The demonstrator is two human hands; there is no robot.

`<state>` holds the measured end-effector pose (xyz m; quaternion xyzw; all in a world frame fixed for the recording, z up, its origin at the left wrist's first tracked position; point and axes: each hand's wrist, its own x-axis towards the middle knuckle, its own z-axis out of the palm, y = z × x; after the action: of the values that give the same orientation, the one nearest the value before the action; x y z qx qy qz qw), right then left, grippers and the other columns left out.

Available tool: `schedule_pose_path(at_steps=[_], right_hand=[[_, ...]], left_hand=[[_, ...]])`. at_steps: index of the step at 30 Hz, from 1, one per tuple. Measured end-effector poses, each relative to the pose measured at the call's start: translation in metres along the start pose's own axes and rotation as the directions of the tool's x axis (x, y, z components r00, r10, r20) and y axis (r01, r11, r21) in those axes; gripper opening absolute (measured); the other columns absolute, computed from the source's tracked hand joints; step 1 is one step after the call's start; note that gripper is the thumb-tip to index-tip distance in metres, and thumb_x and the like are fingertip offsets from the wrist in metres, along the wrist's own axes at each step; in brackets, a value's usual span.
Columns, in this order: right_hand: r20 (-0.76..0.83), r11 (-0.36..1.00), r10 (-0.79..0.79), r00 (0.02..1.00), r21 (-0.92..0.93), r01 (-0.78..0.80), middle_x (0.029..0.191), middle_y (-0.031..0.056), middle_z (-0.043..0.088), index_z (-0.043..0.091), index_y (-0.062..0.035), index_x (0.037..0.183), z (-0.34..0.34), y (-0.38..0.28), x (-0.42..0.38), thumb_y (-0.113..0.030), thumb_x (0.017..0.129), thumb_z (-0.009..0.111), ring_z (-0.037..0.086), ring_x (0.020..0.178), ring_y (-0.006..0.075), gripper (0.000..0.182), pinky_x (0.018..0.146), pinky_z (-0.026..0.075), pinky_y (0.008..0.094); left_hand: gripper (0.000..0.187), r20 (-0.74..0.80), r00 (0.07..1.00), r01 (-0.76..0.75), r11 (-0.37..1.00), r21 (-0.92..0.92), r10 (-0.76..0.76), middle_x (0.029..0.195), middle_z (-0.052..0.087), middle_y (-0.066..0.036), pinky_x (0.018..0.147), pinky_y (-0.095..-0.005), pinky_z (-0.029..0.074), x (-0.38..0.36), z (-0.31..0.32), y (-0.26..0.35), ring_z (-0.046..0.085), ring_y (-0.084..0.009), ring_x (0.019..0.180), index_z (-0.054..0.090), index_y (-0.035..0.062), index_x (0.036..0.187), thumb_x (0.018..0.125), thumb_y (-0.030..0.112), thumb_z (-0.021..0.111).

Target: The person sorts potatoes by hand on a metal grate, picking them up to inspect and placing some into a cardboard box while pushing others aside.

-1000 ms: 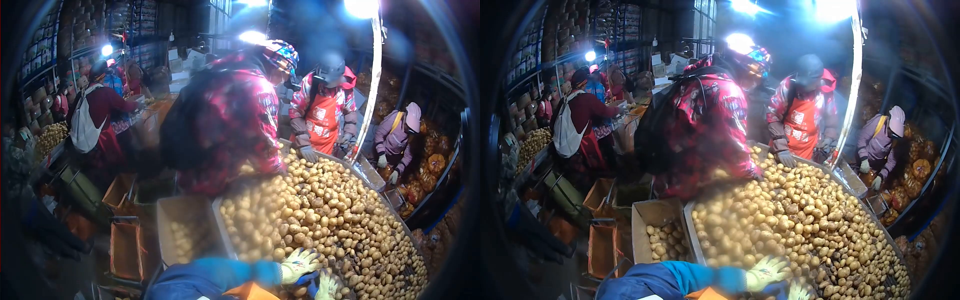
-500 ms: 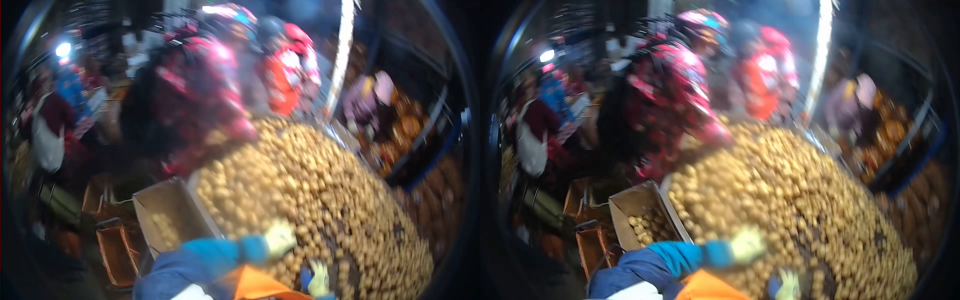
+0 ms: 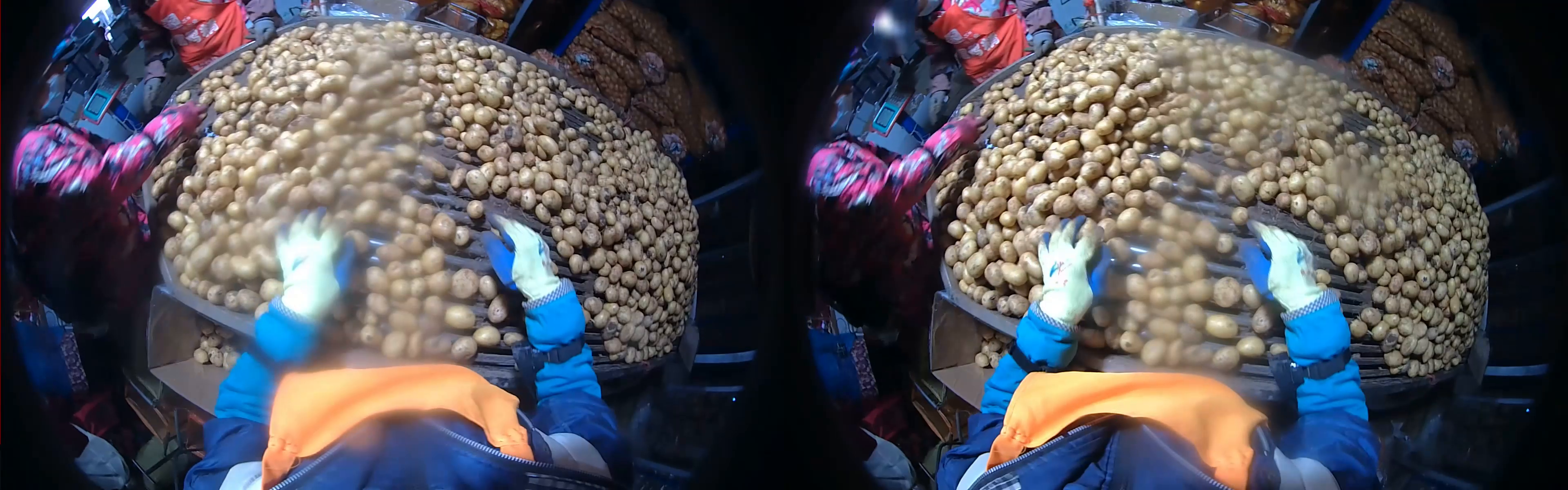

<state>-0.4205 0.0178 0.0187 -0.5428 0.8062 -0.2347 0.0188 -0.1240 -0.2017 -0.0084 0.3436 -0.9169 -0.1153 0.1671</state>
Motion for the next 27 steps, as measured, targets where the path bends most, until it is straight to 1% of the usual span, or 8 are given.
schedule_pose_path(at_steps=[8, 12, 16, 17, 19, 22, 24, 27], right_hand=[[0.049, 0.935, -0.322, 0.946, -0.141, 0.326, 0.133, 0.0157, 0.068, 0.064, -0.0111, 0.139, 0.049, 0.034, 0.143, -0.030, 0.095, 0.068, 0.063, 0.121, 0.0372, 0.048, 0.103, 0.047, 0.0517], [0.493, 0.986, -0.152, 0.857, 0.013, 0.168, 0.137, 0.0136, 0.065, 0.056, -0.0113, 0.147, 0.102, 0.002, 0.196, -0.047, 0.100, 0.061, 0.059, 0.127, 0.0336, 0.059, 0.109, 0.039, 0.0544], [0.170, 0.884, -0.444, 0.880, -0.075, 0.461, 0.141, 0.0172, 0.060, 0.061, -0.0117, 0.138, 0.109, -0.045, 0.103, -0.044, 0.097, 0.063, 0.054, 0.130, 0.0375, 0.052, 0.108, 0.040, 0.0559], [0.303, 0.855, -0.481, 0.823, -0.045, 0.517, 0.141, 0.0182, 0.059, 0.060, -0.0100, 0.139, 0.103, -0.050, 0.081, -0.040, 0.097, 0.064, 0.054, 0.133, 0.0382, 0.053, 0.111, 0.039, 0.0552], [0.406, 0.909, -0.415, 0.814, 0.234, 0.346, 0.147, 0.0171, 0.057, 0.060, -0.0112, 0.144, 0.069, -0.078, 0.056, -0.030, 0.099, 0.062, 0.049, 0.141, 0.0384, 0.048, 0.115, 0.037, 0.0554], [0.546, 0.849, -0.433, 0.717, 0.514, 0.121, 0.125, 0.0164, 0.071, 0.065, -0.0090, 0.137, 0.039, -0.064, 0.073, -0.018, 0.097, 0.065, 0.072, 0.111, 0.0350, 0.041, 0.092, 0.058, 0.0466], [0.303, 0.874, -0.404, 0.863, 0.405, 0.267, 0.105, 0.0174, 0.076, 0.069, -0.0066, 0.124, 0.040, -0.049, 0.104, -0.012, 0.093, 0.068, 0.076, 0.092, 0.0339, 0.032, 0.077, 0.060, 0.0435], [0.107, 0.958, -0.237, 0.966, 0.193, 0.214, 0.114, 0.0233, 0.075, 0.074, -0.0066, 0.121, 0.063, -0.004, 0.153, -0.014, 0.095, 0.067, 0.074, 0.106, 0.0378, 0.029, 0.090, 0.059, 0.0434]], left_hand=[[0.046, 0.155, 0.968, -0.186, 0.978, -0.096, 0.199, 0.155, 0.048, -0.024, 0.120, -0.0670, 0.027, 0.005, 0.033, 0.032, 0.039, -0.0497, 0.146, 0.065, 0.0192, 0.138, 0.093, 0.026, 0.071], [0.045, 0.180, 0.971, -0.123, 0.978, -0.171, 0.154, 0.153, 0.051, -0.023, 0.120, -0.0658, 0.027, 0.013, 0.037, 0.029, 0.041, -0.0490, 0.145, 0.066, 0.0186, 0.136, 0.092, 0.024, 0.071], [0.042, 0.116, 0.988, -0.085, 0.980, -0.179, 0.107, 0.151, 0.052, -0.022, 0.120, -0.0642, 0.026, 0.020, 0.027, 0.023, 0.044, -0.0464, 0.142, 0.068, 0.0166, 0.132, 0.090, 0.021, 0.071], [0.042, 0.118, 0.988, -0.080, 0.980, -0.182, 0.103, 0.150, 0.052, -0.022, 0.121, -0.0640, 0.026, 0.021, 0.027, 0.018, 0.044, -0.0459, 0.142, 0.068, 0.0163, 0.132, 0.090, 0.020, 0.070], [0.044, 0.133, 0.985, -0.078, 0.974, -0.214, 0.108, 0.150, 0.052, -0.022, 0.121, -0.0641, 0.025, 0.024, 0.019, 0.013, 0.045, -0.0458, 0.142, 0.068, 0.0166, 0.133, 0.090, 0.018, 0.070], [0.042, 0.121, 0.989, -0.056, 0.967, -0.250, 0.089, 0.150, 0.053, -0.022, 0.121, -0.0649, 0.024, 0.022, 0.022, 0.015, 0.046, -0.0458, 0.142, 0.068, 0.0171, 0.133, 0.091, 0.016, 0.069], [0.040, 0.054, 0.993, -0.090, 0.965, -0.248, 0.107, 0.143, 0.058, -0.021, 0.118, -0.0630, 0.031, 0.017, 0.032, 0.012, 0.051, -0.0456, 0.136, 0.068, 0.0150, 0.131, 0.090, 0.015, 0.070], [0.039, 0.074, 0.992, -0.067, 0.939, -0.339, 0.098, 0.131, 0.065, -0.020, 0.108, -0.0569, 0.042, 0.020, 0.025, 0.010, 0.059, -0.0438, 0.123, 0.069, 0.0116, 0.128, 0.089, 0.012, 0.071]])
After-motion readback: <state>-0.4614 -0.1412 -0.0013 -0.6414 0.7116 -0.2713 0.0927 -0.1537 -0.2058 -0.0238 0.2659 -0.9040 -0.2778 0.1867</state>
